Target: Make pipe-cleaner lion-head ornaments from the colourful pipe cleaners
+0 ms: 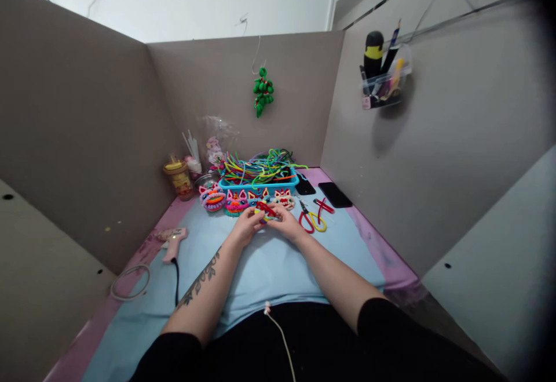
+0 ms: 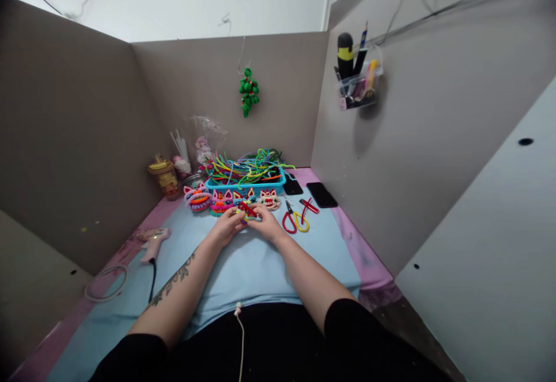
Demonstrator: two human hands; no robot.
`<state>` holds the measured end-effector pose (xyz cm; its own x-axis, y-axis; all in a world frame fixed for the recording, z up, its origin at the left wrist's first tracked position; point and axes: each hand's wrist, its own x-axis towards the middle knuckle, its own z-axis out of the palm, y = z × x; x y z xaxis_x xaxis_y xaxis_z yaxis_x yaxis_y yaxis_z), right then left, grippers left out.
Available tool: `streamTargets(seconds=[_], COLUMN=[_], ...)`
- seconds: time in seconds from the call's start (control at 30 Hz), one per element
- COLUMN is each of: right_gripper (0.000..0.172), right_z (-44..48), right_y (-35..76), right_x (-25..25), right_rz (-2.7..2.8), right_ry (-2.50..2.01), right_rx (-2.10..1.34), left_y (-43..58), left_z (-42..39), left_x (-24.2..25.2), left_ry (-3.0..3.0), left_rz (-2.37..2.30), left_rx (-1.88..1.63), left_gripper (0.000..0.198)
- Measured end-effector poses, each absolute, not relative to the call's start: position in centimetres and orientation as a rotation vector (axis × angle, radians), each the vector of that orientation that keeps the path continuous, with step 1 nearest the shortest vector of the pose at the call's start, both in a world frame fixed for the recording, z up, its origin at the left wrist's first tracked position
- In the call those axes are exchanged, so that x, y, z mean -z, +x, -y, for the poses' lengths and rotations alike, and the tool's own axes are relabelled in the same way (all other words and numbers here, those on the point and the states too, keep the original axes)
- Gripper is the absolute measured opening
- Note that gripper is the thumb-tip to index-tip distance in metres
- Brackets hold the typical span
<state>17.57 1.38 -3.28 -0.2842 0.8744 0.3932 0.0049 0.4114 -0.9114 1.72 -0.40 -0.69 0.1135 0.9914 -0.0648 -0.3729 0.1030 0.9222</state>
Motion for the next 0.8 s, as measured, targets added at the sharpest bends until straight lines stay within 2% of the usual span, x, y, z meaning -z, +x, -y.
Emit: streamTargets(seconds=[0.17,0.33,0.47,0.8], right_gripper=[0.040,0.014,0.019,0.017], right_z=[-1.03,-0.64,-0.72,-0.79], right_y=[17.60,17.79,17.55,17.04], right_x=[3.07,2.48,2.74,3.02], right_rz=[1.519,1.682,1.785,1.753], right_ry=[-0.877,-0.866,-0.872,-0.886], right_rx=[-0.904,-0.547,-0.514,-0.607], left_y=[1.60,1.54,1.48,1.71], left_z=[0.14,-0.04,-0.08,0.32], left_x=[0.48,0.64,1.08,0.70], left_ry=[0.857,0.830,0.857,1.007], left_rz=[-0.952,-0.977,-0.974,-0.994], left_rx=[-1.259,-1.256,-1.277,-1.259], left_gripper=[0.036,0.037,0.037,0.043])
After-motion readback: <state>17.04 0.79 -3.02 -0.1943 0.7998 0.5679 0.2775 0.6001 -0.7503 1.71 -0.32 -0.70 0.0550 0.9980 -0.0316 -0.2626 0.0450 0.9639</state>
